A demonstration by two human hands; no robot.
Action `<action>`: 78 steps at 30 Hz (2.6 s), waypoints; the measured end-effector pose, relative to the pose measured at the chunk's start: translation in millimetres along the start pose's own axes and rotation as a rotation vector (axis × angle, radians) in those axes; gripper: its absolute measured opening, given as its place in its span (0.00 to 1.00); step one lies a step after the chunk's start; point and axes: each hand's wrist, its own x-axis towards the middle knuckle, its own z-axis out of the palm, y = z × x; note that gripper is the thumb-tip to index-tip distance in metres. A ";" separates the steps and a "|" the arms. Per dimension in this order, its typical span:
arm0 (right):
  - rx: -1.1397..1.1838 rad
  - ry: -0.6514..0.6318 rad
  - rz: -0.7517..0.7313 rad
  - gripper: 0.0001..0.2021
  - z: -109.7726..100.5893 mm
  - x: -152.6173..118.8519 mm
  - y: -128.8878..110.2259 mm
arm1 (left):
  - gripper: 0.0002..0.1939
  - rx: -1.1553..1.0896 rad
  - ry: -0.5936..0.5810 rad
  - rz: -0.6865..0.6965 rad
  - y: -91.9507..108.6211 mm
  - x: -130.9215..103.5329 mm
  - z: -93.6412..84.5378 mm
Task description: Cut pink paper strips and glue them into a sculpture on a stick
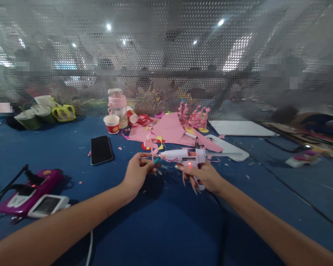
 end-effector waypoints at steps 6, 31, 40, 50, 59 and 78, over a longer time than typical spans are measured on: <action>-0.006 -0.002 -0.005 0.14 -1.8 2.5 7.2 | 0.09 0.017 -0.014 -0.010 -1.2 0.0 0.1; 0.033 -0.015 -0.076 0.14 -8.7 1.3 -1.1 | 0.14 -0.050 -0.052 -0.002 -1.3 1.9 -0.8; -0.982 0.615 -0.080 0.12 -15.9 -1.8 -22.6 | 0.18 -0.019 0.050 0.047 3.6 -2.0 1.7; -1.377 0.553 0.121 0.19 0.1 -1.3 -10.3 | 0.20 -0.026 0.022 0.073 0.3 0.8 -0.1; -0.074 0.156 -0.178 0.10 21.3 -2.6 -8.9 | 0.25 -0.160 -0.146 0.101 2.6 -5.4 1.8; 0.693 -0.330 0.145 0.10 27.7 -6.5 -9.4 | 0.23 -0.020 -0.291 0.104 1.5 -7.3 2.1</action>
